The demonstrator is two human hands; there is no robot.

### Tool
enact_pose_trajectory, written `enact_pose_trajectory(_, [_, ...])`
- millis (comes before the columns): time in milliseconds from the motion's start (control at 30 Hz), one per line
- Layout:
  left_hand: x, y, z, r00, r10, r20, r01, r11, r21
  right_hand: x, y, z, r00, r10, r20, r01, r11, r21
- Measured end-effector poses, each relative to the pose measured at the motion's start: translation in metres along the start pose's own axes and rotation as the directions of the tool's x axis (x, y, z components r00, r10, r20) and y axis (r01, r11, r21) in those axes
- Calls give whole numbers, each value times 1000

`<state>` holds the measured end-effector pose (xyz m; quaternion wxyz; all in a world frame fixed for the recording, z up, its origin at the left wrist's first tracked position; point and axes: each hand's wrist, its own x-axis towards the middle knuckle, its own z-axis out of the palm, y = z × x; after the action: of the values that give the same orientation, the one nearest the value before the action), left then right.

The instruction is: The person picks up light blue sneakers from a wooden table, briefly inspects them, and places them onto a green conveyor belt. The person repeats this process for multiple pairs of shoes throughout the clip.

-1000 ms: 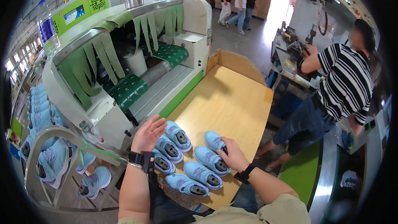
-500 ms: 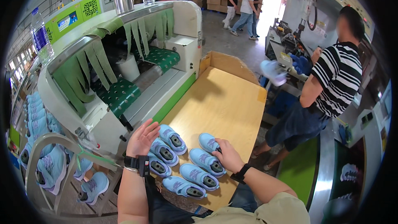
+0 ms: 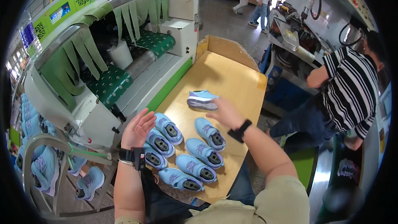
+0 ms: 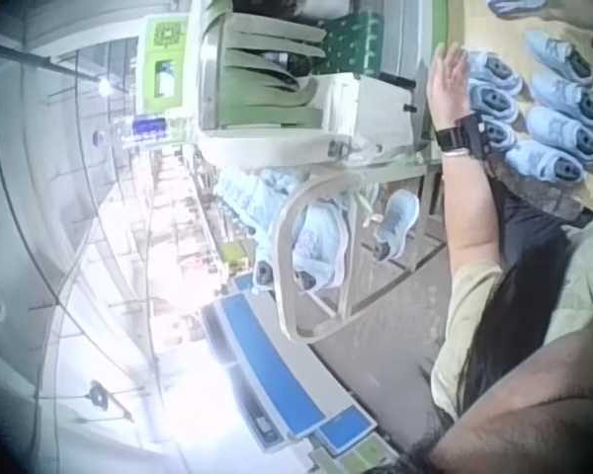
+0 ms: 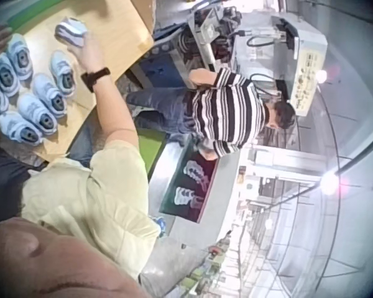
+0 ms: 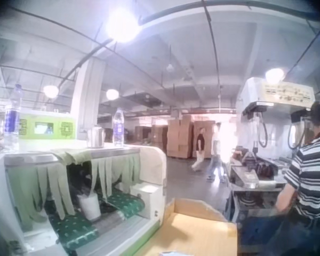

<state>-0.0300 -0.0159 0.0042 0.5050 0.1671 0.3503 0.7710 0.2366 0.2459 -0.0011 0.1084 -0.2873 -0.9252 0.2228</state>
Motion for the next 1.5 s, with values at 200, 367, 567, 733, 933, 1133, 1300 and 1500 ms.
enact_pose_trajectory(200, [9,-8,-4,1000,-25,-5,25,999,38,79,31,27,979,192,61,-198,974,112])
enact_pose_trajectory(367, [16,-26,11,990,-140,36,137,988,65,74,-4,7,988,-20,-156,71,941,332])
enact_pose_trajectory(567, [0,-29,63,815,-437,380,516,846,-132,25,-87,-26,749,-591,-301,585,802,-118])
enact_pose_trajectory(733, [-8,-25,61,945,-190,268,245,950,-193,-9,-102,-44,822,-499,-274,414,854,-314])
enact_pose_trajectory(933, [16,45,55,891,445,89,-394,856,-336,-96,-13,42,993,-12,114,-42,886,463])
enact_pose_trajectory(1133, [35,39,13,893,449,-36,-443,862,-246,-87,-20,46,969,244,34,-234,869,435])
enact_pose_trajectory(1300, [42,50,8,909,417,21,-379,845,-377,20,-46,-24,957,92,-274,107,767,632])
enact_pose_trajectory(1500, [26,58,0,925,370,84,-344,911,-226,207,-166,-84,759,-184,-624,456,835,309])
